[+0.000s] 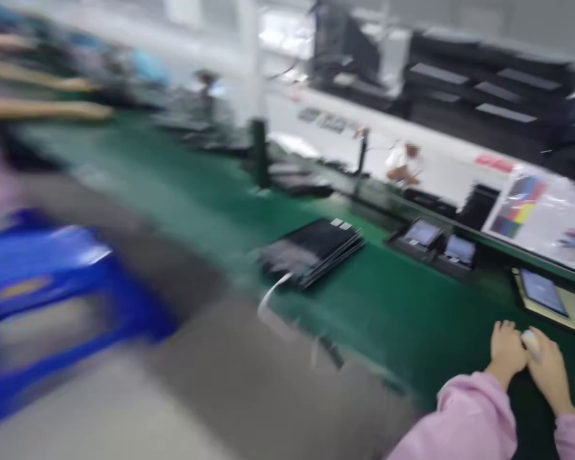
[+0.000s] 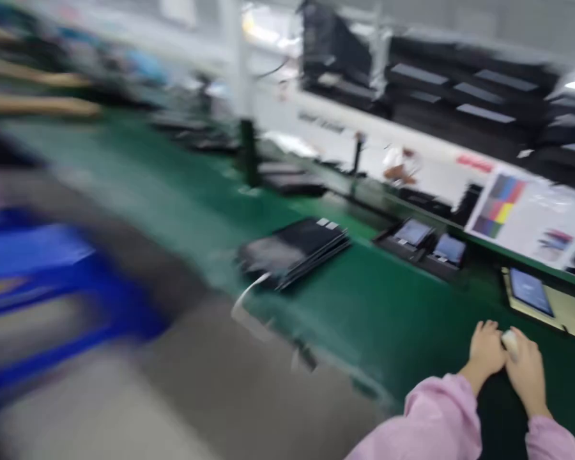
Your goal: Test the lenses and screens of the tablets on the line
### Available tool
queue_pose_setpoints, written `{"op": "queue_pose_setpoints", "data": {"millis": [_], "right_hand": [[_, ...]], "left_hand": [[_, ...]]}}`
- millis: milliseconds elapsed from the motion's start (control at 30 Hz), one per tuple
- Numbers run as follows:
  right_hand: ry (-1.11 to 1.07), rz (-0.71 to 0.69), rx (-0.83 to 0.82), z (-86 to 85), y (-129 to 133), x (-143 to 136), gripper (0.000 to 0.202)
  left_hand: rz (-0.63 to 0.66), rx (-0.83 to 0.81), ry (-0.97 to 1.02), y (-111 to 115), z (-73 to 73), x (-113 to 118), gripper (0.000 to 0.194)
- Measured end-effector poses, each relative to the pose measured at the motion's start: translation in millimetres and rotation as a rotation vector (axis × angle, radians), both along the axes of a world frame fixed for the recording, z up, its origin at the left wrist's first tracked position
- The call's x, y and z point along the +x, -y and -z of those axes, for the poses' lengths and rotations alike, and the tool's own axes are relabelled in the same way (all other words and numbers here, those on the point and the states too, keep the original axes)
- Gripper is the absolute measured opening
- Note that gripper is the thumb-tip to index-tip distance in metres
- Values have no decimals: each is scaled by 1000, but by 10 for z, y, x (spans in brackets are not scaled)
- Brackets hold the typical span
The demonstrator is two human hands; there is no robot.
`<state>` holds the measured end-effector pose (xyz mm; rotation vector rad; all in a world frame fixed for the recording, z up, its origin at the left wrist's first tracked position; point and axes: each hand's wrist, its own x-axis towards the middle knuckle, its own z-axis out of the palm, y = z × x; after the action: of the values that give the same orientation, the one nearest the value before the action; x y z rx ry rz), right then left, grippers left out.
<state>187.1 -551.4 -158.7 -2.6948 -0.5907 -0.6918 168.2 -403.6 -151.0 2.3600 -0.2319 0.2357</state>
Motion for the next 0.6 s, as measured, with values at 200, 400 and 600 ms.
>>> {"op": "queue_pose_setpoints", "data": {"millis": [200,400,600], "right_hand": [[-40,117,266,65,-461,480,62],[-108,43,333,-29,-496,706,57],[-164,27,372,-54,-365,831,67]], "left_hand": [[-21,108,-44,-413,-75,379,36],[-74,89,-19,-685,-135,780,22],[-180,-18,131,-1123,-261,1096,18]]}}
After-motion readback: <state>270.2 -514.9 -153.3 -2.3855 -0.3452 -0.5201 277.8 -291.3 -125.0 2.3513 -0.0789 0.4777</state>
